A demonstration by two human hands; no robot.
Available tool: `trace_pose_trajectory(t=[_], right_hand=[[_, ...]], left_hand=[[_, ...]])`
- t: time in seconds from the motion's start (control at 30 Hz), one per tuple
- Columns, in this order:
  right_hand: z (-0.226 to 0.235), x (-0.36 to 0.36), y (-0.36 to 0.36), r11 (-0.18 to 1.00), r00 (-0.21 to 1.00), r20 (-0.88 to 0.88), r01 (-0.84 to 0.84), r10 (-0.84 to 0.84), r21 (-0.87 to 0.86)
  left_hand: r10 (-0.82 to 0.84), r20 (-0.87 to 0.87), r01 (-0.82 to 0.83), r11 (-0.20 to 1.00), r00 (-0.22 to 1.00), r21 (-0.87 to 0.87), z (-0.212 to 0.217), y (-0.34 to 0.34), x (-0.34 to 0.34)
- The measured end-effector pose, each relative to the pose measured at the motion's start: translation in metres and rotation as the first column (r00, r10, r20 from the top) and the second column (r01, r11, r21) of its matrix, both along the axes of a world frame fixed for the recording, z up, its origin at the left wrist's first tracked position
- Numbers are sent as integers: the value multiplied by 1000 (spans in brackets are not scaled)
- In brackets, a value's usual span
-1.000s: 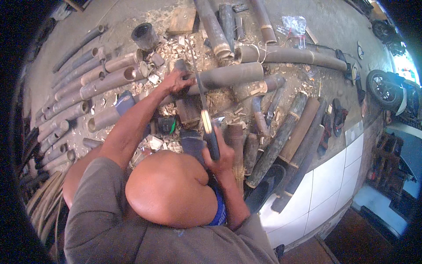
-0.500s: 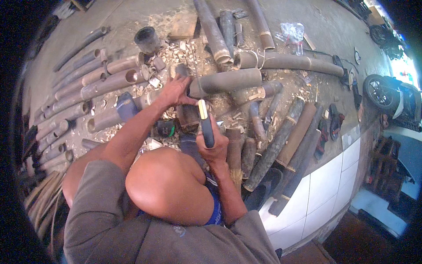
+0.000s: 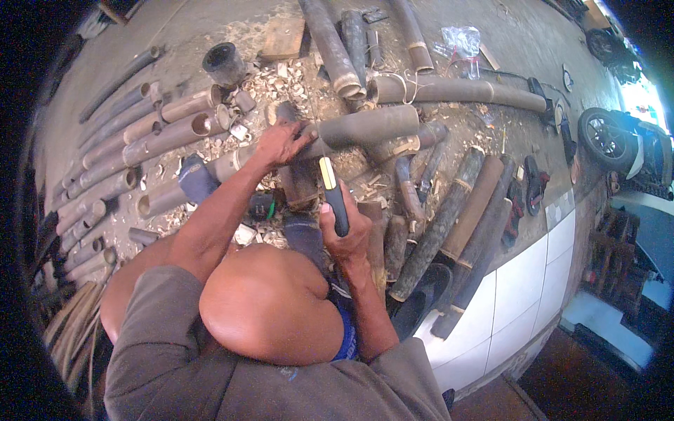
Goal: The person sits on the floor and works with bamboo pieces, using a tape measure to mark dimensions and a saw to cut a bamboo tube. They then use a chisel to carve and shape the cut piece, inspecting the finished section before setting it aside.
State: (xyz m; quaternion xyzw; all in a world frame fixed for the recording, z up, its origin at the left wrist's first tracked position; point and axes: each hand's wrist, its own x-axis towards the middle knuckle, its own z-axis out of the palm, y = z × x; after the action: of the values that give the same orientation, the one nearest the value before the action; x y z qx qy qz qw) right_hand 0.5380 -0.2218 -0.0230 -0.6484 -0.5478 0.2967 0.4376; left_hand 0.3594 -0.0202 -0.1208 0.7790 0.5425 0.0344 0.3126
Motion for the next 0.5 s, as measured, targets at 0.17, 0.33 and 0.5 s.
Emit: trace_pose_trajectory(t=[0.17, 0.33, 0.5], right_hand=[[-1, 2, -9, 998, 1000, -12, -9, 8, -55], [21, 14, -62, 994, 999, 36, -28, 32, -110], [14, 4, -23, 994, 998, 50, -29, 34, -105]], left_hand=[[-39, -55, 39, 999, 998, -9, 17, 1, 3], [-21, -24, 21, 999, 999, -26, 22, -1, -2], [-40, -64, 43, 998, 997, 47, 11, -3, -2]])
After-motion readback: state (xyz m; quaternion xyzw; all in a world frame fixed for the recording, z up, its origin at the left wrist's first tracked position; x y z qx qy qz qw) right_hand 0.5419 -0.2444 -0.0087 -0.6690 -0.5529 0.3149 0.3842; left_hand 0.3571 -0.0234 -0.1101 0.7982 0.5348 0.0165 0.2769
